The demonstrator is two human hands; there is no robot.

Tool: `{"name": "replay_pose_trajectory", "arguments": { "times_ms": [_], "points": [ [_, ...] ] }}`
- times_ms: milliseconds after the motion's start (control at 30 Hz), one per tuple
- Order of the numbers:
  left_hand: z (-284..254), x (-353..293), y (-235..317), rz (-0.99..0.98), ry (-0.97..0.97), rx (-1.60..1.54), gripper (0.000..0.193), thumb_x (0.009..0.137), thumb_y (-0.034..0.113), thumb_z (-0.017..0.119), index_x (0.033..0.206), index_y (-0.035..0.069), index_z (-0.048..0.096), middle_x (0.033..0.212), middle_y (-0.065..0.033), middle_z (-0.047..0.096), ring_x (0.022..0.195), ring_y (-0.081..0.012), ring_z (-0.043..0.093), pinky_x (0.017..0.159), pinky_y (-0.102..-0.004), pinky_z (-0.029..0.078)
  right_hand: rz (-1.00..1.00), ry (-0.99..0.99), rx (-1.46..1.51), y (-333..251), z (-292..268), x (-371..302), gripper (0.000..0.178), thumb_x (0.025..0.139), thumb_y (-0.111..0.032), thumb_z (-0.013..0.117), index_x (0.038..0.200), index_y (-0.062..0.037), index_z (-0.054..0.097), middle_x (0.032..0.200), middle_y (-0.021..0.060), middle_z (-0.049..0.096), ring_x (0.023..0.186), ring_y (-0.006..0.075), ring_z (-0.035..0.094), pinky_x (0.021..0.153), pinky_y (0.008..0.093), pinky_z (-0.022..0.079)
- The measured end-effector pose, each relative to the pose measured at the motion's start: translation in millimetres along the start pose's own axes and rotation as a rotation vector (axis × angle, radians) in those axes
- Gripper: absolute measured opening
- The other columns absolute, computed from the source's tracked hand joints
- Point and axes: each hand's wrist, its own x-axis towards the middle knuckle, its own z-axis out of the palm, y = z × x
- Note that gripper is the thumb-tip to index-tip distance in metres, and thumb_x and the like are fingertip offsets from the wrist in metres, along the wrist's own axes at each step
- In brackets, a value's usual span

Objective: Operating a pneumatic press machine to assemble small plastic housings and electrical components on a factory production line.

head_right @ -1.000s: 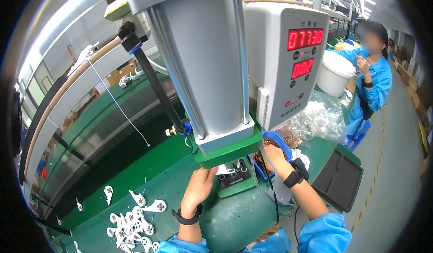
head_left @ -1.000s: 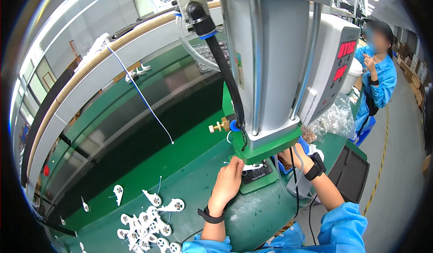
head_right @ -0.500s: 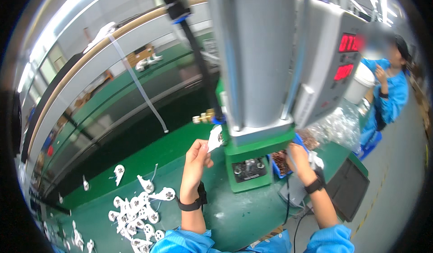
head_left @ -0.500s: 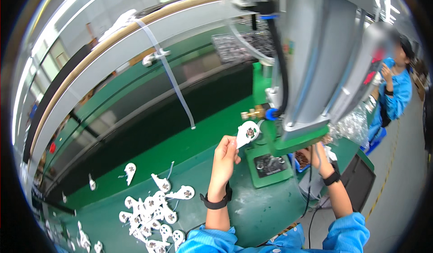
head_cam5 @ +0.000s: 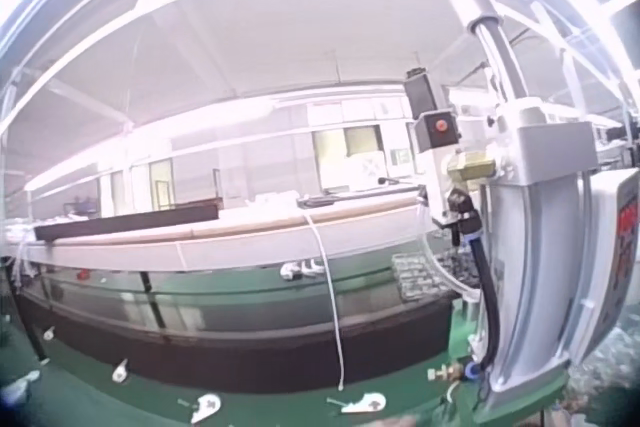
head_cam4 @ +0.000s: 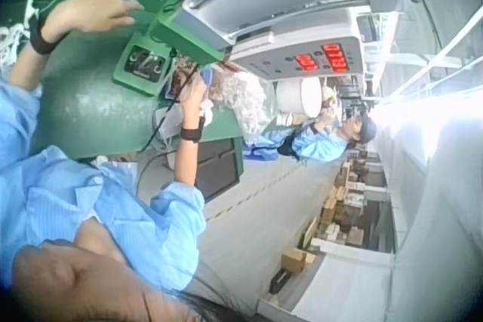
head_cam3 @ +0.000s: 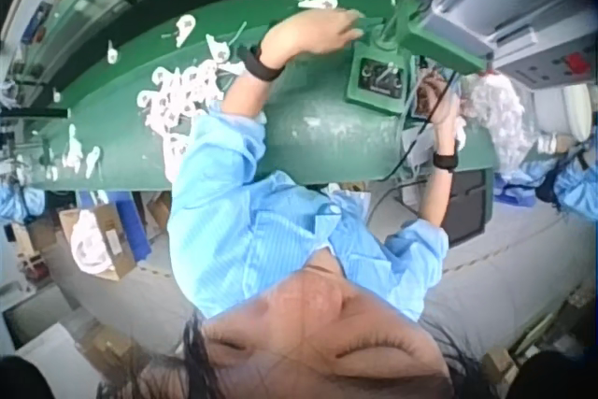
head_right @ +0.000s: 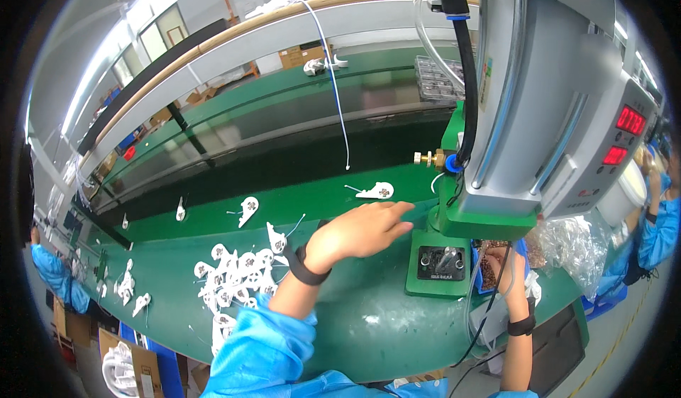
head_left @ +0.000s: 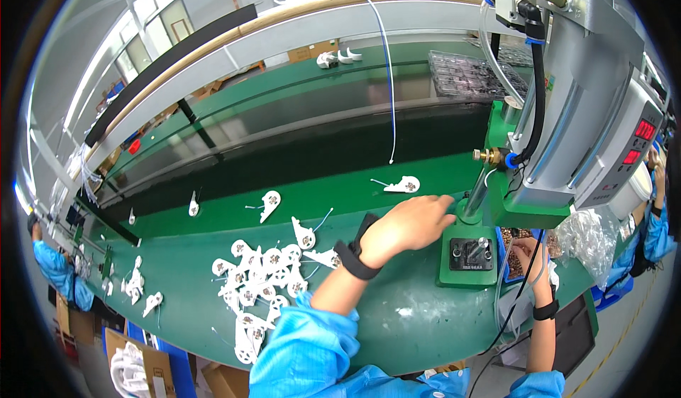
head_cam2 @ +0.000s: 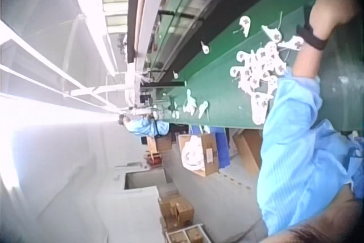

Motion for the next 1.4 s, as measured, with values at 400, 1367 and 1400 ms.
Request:
{"name": "replay_pose_trajectory", "arguments": {
  "times_ms": [400,1367,1400],
  "points": [
    [-47.2,-65.2,-4.9,-0.322,-0.867,0.494,0.05,0.08,0.036,0.06,0.118,0.005,0.049,0.108,-0.0152,0.057,0.099,-0.0351,0.055,0.08,-0.0449,0.047,-0.01,0.056,0.017,0.8,-24.8,-39.1,0.009,0.075,-0.002,0.061,0.082,0.0017,0.062,0.068,0.013,0.057,0.061,0.0207,0.055,0.057,0.0302,0.042],
    [87.6,-373.4,-132.8,-0.828,0.339,0.506,0.055,0.076,0.043,0.063,0.127,0.03,0.046,0.139,-0.0159,0.023,0.132,-0.0395,0.014,0.1,-0.0647,0.012,0.125,-0.007,0.072,24.5,-23.3,-89.3,0.014,0.083,-0.005,0.055,0.093,0.0044,0.06,0.077,0.0022,0.056,0.07,0.0073,0.048,0.06,0.0224,0.038],
    [76.1,-378.4,-142.6,-0.806,0.306,0.505,0.058,0.073,0.035,0.067,0.126,0.025,0.047,0.139,-0.0162,0.022,0.131,-0.0398,0.017,0.102,-0.0617,0.012,0.109,0.027,0.098,19.8,-22.3,-90.3,0.014,0.082,-0.004,0.055,0.092,0.0049,0.06,0.075,0.0023,0.056,0.067,0.0068,0.047,0.058,0.0225,0.037]
  ]
}}
